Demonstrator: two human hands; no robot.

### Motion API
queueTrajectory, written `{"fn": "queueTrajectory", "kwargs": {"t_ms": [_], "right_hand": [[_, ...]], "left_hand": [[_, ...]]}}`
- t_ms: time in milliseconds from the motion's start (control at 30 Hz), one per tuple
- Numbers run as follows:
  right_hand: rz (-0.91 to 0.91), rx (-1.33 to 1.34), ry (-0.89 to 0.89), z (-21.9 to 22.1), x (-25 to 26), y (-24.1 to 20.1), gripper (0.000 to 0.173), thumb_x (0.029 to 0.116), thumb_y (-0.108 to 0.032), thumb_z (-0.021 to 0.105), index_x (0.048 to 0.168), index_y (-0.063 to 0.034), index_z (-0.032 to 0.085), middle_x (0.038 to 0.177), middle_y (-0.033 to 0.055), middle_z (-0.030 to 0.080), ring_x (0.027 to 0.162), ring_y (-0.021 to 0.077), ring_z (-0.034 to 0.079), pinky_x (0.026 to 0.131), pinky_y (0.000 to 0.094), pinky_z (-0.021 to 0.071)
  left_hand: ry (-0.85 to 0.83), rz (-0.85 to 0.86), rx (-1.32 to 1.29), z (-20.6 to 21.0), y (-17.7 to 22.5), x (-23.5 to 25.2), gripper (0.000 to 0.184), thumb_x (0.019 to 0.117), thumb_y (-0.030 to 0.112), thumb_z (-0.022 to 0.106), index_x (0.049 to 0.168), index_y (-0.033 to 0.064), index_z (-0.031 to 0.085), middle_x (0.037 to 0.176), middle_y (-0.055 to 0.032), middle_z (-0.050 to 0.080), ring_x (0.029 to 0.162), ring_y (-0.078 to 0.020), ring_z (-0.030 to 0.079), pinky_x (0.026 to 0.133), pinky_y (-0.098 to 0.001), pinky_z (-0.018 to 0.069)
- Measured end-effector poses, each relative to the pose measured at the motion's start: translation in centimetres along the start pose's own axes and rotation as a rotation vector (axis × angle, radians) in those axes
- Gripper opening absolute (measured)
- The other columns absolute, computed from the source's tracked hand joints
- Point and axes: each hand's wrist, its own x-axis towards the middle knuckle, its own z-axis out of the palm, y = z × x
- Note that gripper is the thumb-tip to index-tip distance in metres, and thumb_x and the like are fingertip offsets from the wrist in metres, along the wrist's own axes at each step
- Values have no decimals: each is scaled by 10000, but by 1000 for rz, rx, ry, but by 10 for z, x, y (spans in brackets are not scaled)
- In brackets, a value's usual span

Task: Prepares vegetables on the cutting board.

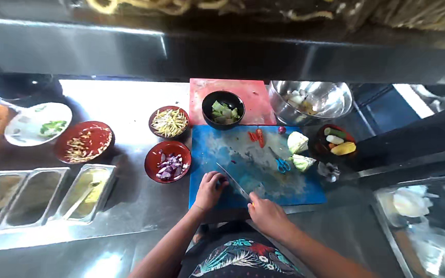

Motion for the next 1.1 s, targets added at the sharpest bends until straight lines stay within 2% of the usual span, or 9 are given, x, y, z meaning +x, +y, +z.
{"fn": "queueTrajectory", "kwargs": {"t_ms": [200,333,433,600,767,867,1000,1100], "right_hand": [[23,-41,3,2,-5,-5,361,1090,-298,354,1359,-106,500,1092,197,698,1050,387,699,855,590,552],[-5,-54,15,2,1,-12,355,1095,-294,345,1344,-96,501,1113,186,693,1067,368,697,864,571,558],[-16,-65,28,0,19,-28,366,1103,-293,336,1368,-94,491,1166,183,685,1113,362,686,896,561,555],[-40,-39,107,0,61,-49,336,1096,-272,364,1340,-98,518,1151,173,699,1098,354,697,882,549,564],[-21,-109,19,-1,35,-31,363,1098,-248,333,1403,-97,461,1190,185,686,1125,370,689,887,554,566],[-33,-84,21,6,46,-29,366,1100,-254,328,1405,-100,458,1185,182,687,1123,360,691,888,550,567],[-84,18,108,26,89,-39,361,1081,-262,403,1393,-102,488,1169,181,698,1094,373,696,872,569,564],[-85,27,120,23,95,-41,363,1092,-267,347,1385,-111,493,1159,175,705,1101,365,699,874,562,565]], "left_hand": [[-31,-10,-1,-1,-3,1,288,966,284,725,1166,77,736,1200,-110,706,1177,-261,655,1043,-449,535],[-19,0,-4,0,-5,1,281,973,280,717,1160,72,730,1186,-109,707,1168,-252,658,1041,-441,535],[-5,-14,0,2,-4,-2,284,973,277,717,1158,63,729,1183,-119,707,1173,-255,659,1046,-437,534],[4,-65,5,5,-7,0,299,980,297,707,1170,66,723,1196,-109,699,1153,-235,664,1028,-422,548],[8,-51,46,5,-5,-1,315,982,315,702,1166,60,720,1183,-117,699,1156,-238,664,1028,-412,549],[32,-36,56,7,-7,-1,293,989,303,691,1152,61,721,1168,-110,706,1151,-240,666,1027,-418,549],[19,-61,48,3,-2,-4,273,982,297,699,1123,65,720,1185,-108,700,1153,-225,665,1025,-414,551],[-14,-112,76,-8,0,-11,247,949,279,722,1054,56,722,1196,-111,705,1182,-227,661,1043,-420,545]]}}
